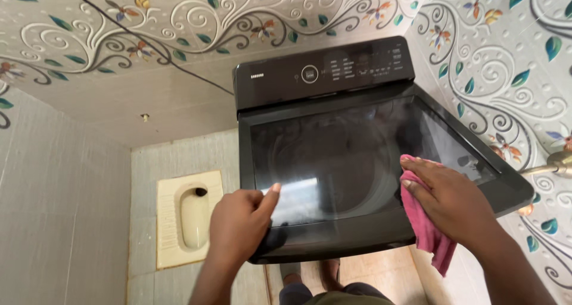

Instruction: The person cleans the detergent drawer of a top-loading washing machine using a pink cloth. They wipe the drawer, the interior of the machine, and the exterior surfaces including the lid and control panel. The drawer is reinserted and the lid is closed.

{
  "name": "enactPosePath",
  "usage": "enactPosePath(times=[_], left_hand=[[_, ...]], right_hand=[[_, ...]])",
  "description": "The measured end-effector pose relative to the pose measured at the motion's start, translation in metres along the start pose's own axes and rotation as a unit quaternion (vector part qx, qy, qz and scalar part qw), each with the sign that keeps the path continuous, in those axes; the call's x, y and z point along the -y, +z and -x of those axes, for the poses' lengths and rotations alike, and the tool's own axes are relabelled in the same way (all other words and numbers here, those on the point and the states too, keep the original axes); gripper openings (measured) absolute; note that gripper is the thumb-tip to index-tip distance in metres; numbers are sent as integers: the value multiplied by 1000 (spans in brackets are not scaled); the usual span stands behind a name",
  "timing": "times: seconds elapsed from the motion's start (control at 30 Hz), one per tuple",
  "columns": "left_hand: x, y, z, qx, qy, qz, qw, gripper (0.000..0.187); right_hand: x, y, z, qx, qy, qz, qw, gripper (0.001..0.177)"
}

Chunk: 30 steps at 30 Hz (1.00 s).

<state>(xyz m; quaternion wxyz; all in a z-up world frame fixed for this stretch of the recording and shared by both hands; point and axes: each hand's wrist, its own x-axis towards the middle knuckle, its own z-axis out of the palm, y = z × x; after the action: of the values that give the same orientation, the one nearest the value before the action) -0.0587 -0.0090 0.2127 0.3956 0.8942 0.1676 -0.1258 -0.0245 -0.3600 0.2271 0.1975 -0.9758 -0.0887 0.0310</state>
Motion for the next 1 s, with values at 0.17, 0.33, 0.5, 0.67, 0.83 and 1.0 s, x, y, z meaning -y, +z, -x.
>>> enactPosePath(times=[0.17,0.33,0.5,0.67,0.83,1.0], left_hand=[[4,45,-5,-145,102,-72,981,56],[34,80,-10,-230,169,-49,957,55],[61,104,-13,-292,232,38,927,50],[82,119,-17,-296,245,110,917,42],[96,130,-19,-321,304,142,885,18],[103,139,-26,-300,275,133,904,16]], right_hand=[[-16,43,1,-39,-61,8,997,46],[-25,83,2,-70,-61,15,996,46],[-26,116,3,-108,-103,25,989,45],[-22,143,4,-98,-158,8,983,48],[-8,165,3,-51,-225,22,973,57],[14,183,3,-25,-238,29,970,62]])
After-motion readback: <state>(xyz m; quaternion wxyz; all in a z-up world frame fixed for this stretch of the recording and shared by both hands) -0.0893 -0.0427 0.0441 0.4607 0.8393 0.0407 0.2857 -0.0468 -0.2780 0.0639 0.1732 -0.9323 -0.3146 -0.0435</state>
